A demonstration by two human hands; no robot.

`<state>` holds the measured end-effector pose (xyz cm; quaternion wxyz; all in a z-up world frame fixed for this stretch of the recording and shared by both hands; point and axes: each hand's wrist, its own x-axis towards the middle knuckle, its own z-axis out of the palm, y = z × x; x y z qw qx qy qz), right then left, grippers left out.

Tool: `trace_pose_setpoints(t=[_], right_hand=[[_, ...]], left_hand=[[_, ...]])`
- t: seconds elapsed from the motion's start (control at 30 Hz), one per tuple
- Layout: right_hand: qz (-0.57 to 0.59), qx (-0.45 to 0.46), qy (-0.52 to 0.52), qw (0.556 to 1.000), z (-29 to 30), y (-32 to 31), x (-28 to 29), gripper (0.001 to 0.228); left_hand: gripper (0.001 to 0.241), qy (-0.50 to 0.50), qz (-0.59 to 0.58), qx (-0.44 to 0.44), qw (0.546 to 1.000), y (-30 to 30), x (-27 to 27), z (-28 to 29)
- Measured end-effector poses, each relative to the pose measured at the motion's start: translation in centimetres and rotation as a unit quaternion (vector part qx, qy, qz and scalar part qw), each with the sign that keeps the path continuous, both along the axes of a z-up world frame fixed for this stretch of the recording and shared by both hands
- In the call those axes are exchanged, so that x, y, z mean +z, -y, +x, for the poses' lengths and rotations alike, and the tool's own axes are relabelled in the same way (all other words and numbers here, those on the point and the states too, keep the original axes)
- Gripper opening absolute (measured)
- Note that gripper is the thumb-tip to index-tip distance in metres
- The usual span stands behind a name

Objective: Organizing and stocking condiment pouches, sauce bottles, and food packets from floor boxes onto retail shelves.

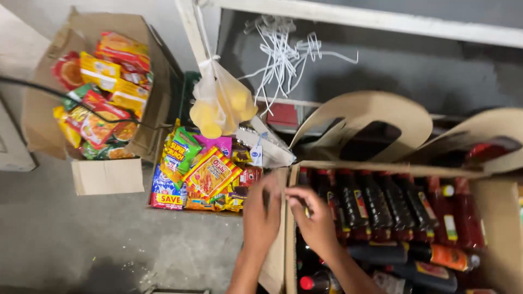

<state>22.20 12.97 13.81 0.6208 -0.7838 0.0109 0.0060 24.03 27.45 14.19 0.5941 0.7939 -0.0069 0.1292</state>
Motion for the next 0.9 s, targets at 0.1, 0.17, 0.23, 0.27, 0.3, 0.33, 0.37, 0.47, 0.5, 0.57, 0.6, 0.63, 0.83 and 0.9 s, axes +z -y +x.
trace_pose_setpoints(t=[0.1, 0.17, 0.23, 0.27, 0.3, 0.33, 0.37, 0.47, 0.5, 0.57, 0.6, 0.63, 0.83, 0.9], right_hand=[[-0.01, -0.024, -0.012, 1.0, 1.3, -1.6, -0.7, 0.021], [-0.019, -0.067, -0.082, 0.994, 1.2, -2.5, -0.5, 0.023], [0.005, -0.068, -0.086, 0.994, 0.4, -2.6, -0.8, 0.023], [0.033, -0.061, -0.08, 0.994, 0.2, -2.7, -1.0, 0.023], [0.033, -0.066, -0.082, 0.994, -0.2, -2.7, -1.1, 0.023], [0.054, -0.075, -0.1, 0.991, -0.6, -2.6, -1.1, 0.024], [0.074, -0.084, -0.118, 0.987, -1.0, -2.5, -1.2, 0.024], [0.08, -0.083, -0.097, 0.989, -2.3, -2.3, -1.9, 0.024], [0.079, -0.088, -0.098, 0.988, -2.7, -2.3, -2.0, 0.024], [0.082, -0.095, -0.12, 0.985, -3.3, -2.1, -2.4, 0.023], [0.08, -0.096, -0.121, 0.985, -3.6, -1.8, -2.6, 0.023], [0.075, -0.107, -0.116, 0.985, -3.9, -1.5, -2.8, 0.022], [0.076, -0.145, -0.153, 0.974, -4.2, -1.5, -3.2, 0.023], [0.082, -0.149, -0.158, 0.973, -4.3, -1.1, -3.2, 0.023]], left_hand=[[0.029, 0.036, 0.019, -0.021, 0.999, 0.0, 0.4, 7.8], [0.028, 0.07, 0.031, -0.013, 0.997, 0.8, 0.2, 12.9], [0.024, 0.096, 0.054, 0.002, 0.994, 1.1, -0.2, 18.1], [0.02, 0.132, 0.083, 0.023, 0.988, 1.2, -0.4, 20.9], [0.02, 0.13, 0.082, 0.019, 0.988, 1.2, -1.1, 23.0], [0.021, 0.163, 0.116, 0.012, 0.98, 1.4, -1.8, 25.1], [0.03, 0.195, 0.149, 0.004, 0.969, 1.6, -2.5, 27.3], [0.057, 0.021, 0.33, 0.034, 0.943, 3.1, -6.5, 33.2], [0.057, 0.021, 0.329, 0.029, 0.944, 3.4, -7.2, 34.0], [0.026, -0.048, 0.364, 0.029, 0.93, 3.7, -8.3, 35.7], [0.026, -0.049, 0.362, 0.028, 0.93, 3.6, -8.8, 36.0], [0.022, -0.041, 0.359, 0.028, 0.932, 3.6, -9.3, 36.3], [0.034, 0.045, 0.187, 0.006, 0.981, 2.8, -6.0, 36.2], [0.033, 0.037, 0.172, 0.026, 0.984, 2.9, -6.0, 36.1]])
